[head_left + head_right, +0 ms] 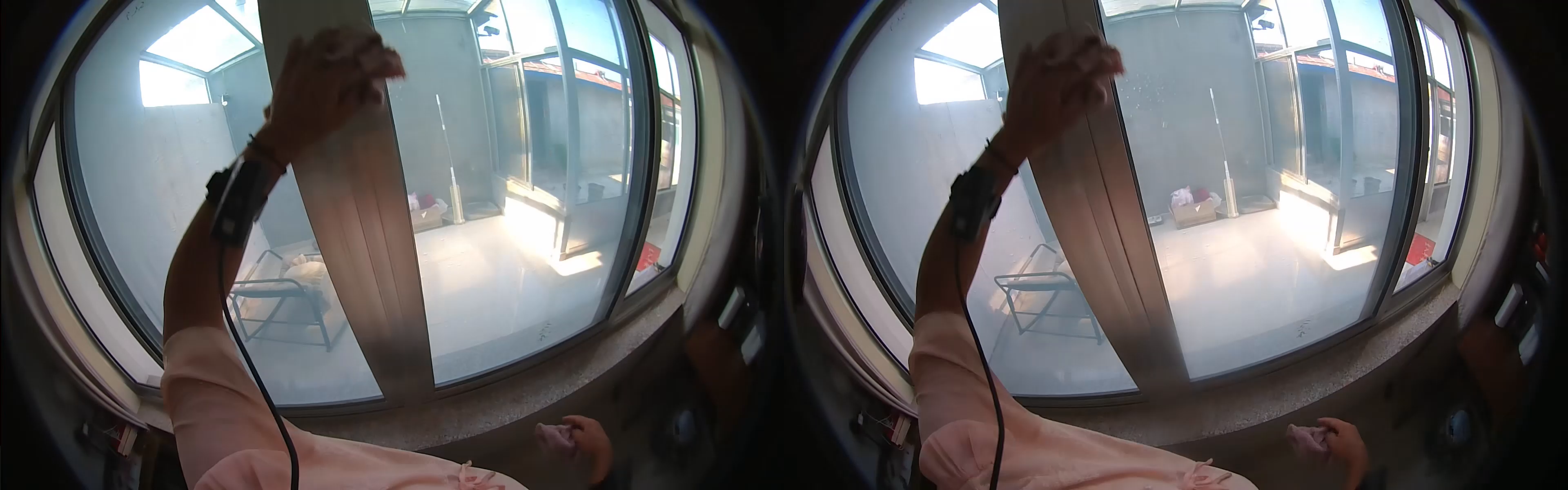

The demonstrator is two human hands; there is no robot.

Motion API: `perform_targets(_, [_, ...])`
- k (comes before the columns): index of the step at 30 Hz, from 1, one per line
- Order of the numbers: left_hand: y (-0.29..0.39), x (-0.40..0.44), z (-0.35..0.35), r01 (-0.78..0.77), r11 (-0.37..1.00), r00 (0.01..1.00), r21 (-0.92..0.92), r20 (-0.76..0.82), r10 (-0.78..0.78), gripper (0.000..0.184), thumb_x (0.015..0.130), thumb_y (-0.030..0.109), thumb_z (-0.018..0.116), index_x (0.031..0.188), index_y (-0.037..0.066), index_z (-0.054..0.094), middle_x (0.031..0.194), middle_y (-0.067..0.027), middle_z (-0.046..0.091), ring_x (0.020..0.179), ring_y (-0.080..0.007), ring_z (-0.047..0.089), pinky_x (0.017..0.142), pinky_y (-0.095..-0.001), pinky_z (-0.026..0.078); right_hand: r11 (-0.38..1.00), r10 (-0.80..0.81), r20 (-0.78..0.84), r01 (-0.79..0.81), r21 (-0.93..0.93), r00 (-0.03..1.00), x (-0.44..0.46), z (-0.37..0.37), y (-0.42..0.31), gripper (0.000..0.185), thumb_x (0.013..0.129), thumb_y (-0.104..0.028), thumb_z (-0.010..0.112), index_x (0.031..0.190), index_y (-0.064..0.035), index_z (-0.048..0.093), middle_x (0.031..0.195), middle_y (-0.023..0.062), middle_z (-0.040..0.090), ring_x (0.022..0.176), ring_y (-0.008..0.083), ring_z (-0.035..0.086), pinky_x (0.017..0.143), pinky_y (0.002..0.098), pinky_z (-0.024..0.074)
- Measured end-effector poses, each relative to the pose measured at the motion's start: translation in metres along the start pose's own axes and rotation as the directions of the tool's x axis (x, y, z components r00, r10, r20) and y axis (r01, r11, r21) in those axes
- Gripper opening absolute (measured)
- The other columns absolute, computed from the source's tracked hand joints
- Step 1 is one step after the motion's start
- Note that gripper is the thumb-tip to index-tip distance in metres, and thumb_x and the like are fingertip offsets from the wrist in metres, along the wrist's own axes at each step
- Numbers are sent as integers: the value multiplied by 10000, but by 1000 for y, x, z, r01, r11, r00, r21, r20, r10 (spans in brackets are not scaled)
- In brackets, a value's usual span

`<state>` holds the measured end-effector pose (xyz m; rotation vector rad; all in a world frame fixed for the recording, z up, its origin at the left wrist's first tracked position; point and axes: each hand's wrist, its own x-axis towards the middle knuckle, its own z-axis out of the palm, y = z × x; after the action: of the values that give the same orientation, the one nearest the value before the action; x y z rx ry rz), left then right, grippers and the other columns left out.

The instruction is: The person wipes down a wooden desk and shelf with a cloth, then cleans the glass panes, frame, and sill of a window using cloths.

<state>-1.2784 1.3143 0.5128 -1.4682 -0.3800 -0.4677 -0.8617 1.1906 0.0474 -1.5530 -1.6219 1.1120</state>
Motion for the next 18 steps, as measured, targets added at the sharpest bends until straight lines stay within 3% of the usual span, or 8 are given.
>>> perform_targets(3, [-66, 51, 26, 94, 995, 954, 20, -289, -84, 191, 764, 101, 521, 952, 115, 554, 906, -61, 542, 691, -175, 536, 624, -287, 426, 990, -140, 2, 140, -29, 990, 23, -17, -87, 313, 718, -47, 470, 1016, 24, 531, 826, 136, 599, 754, 159, 571, 672, 254, 459])
perform_targets(5, [-43, 89, 21, 458, 882, 883, -112, -60, -466, 157, 765, 56, 459, 908, -9, 450, 820, -134, 495, 705, -288, 500, 684, -327, 427, 981, -183, 46, 186, -52, 982, 32, -11, -111, 316, 723, -65, 469, 1018, 34, 526, 824, 137, 594, 753, 161, 567, 672, 255, 464])
perform_targets(6, [-28, 81, 39, 341, 809, 916, -478, -24, -399, 99, 762, 59, 482, 855, 28, 470, 845, -98, 505, 705, -240, 505, 651, -313, 421, 961, -270, 77, 274, -41, 960, 38, -10, -116, 314, 732, -83, 487, 1021, 33, 524, 820, 140, 592, 733, 160, 570, 658, 255, 469])
perform_targets(8, [38, 53, 45, 177, 675, 947, -716, -62, -314, 71, 750, 8, 506, 738, 38, 443, 876, -87, 501, 728, -183, 499, 634, -265, 425, 922, -380, 115, 386, -29, 918, 55, -10, -123, 315, 740, -101, 505, 1025, 32, 523, 817, 143, 590, 712, 160, 572, 645, 255, 475])
perform_targets(10, [88, 9, 21, 139, 889, 990, -436, 64, -124, 316, 783, 11, 498, 1080, 103, 445, 949, -73, 482, 785, -175, 514, 668, -271, 459, 879, -473, 188, 474, 40, 861, 67, -2, -123, 303, 754, -104, 521, 1028, 27, 523, 813, 127, 592, 659, 159, 571, 602, 255, 483])
perform_targets(14, [49, 7, -10, 163, 977, 982, -138, 119, -147, 337, 683, 142, 620, 1000, 93, 515, 993, -49, 477, 914, -204, 462, 758, -334, 384, 954, -285, 347, 230, 190, 894, 89, 9, -147, 282, 751, -77, 539, 1025, -7, 536, 757, 96, 599, 672, 107, 554, 624, 241, 472])
perform_targets(15, [20, 20, 0, 132, 985, 988, -108, -63, -139, 331, 676, 119, 619, 990, 96, 518, 968, -58, 484, 904, -233, 463, 756, -343, 376, 952, -295, 361, 243, 184, 885, 101, 16, -149, 282, 751, -77, 539, 1025, -7, 536, 757, 96, 599, 672, 107, 554, 624, 241, 472])
perform_targets(18, [-88, 59, 37, 256, 963, 933, 81, -281, -224, 252, 724, 117, 566, 967, 74, 519, 939, -66, 511, 853, -230, 490, 723, -329, 395, 687, -725, 180, 682, 250, 664, 138, 40, -160, 246, 747, -72, 548, 986, -12, 551, 770, 119, 594, 694, 149, 570, 643, 263, 465])
